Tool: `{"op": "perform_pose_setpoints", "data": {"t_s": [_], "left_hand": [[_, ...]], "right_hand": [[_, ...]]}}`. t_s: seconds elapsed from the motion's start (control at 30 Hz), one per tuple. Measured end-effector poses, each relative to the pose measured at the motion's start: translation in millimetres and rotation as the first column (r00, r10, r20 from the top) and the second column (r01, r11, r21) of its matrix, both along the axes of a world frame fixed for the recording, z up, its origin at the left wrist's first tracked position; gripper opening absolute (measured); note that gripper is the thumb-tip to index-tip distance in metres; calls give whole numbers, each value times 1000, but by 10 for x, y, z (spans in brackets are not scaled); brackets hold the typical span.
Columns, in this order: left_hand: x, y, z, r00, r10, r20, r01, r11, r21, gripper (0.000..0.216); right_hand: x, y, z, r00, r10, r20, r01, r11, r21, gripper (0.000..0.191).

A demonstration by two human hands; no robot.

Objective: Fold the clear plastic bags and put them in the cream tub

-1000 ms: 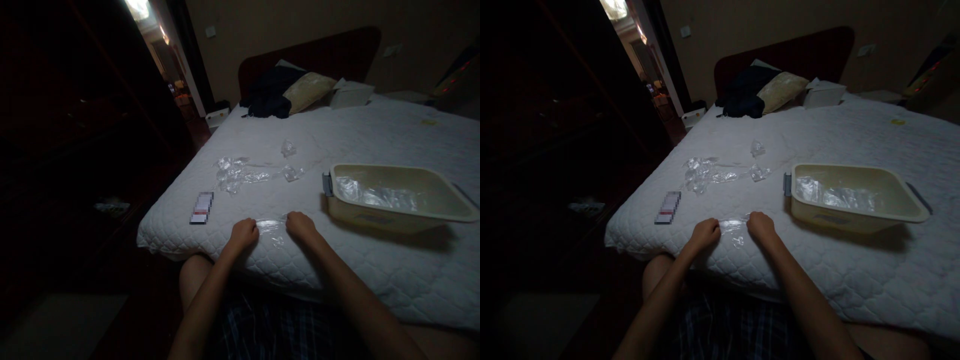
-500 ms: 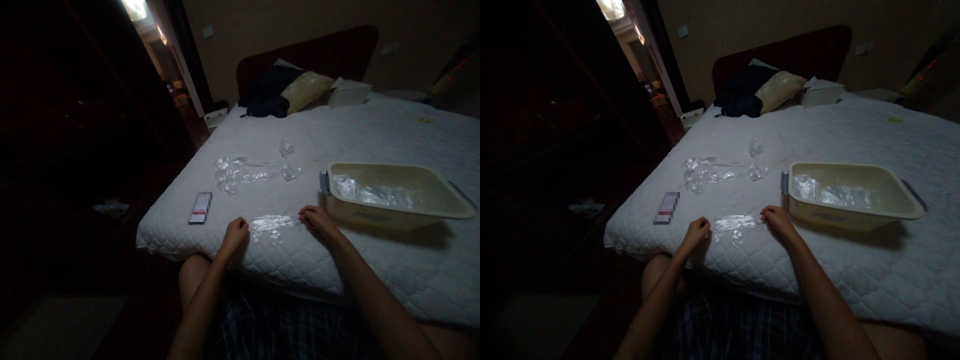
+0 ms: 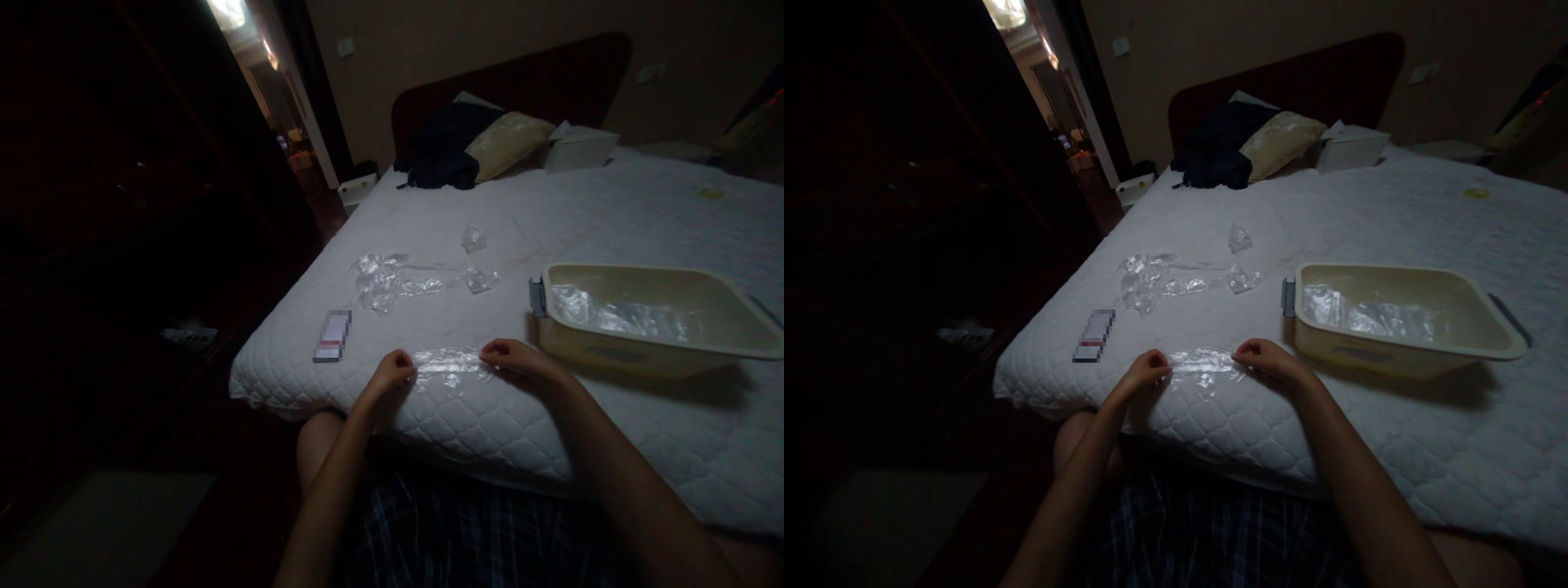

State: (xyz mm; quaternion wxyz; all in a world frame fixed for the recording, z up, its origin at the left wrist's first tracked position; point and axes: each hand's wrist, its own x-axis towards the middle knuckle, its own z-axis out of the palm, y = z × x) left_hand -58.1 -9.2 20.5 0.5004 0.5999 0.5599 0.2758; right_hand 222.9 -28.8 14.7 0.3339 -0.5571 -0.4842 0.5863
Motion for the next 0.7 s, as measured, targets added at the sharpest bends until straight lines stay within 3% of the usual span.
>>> {"op": "perform_pose_setpoints", "data": {"t_s": [0.07, 0.17, 0.4, 0.53, 0.7], "left_hand": [[5, 5, -29, 999, 42, -10, -42, 998, 40, 16], [37, 7, -28, 998, 67, 10, -67, 998, -4, 25], [112, -33, 46, 998, -63, -9, 63, 998, -1, 12], [81, -62, -28, 996, -62, -72, 73, 982, 172, 14], [7, -98, -85, 976, -129, -174, 192, 887, 421, 14]], "right_hand": [[10, 6, -21, 999, 27, -36, -27, 1000, -2, 36], [-2, 9, -43, 999, 40, -20, -40, 999, 6, 37], [-45, -24, -35, 999, 36, 35, -41, 990, 135, 31], [-42, -72, -7, 998, 16, 67, -33, 965, 261, 27], [-37, -174, 7, 968, -25, 251, -74, 923, 377, 18]]}}
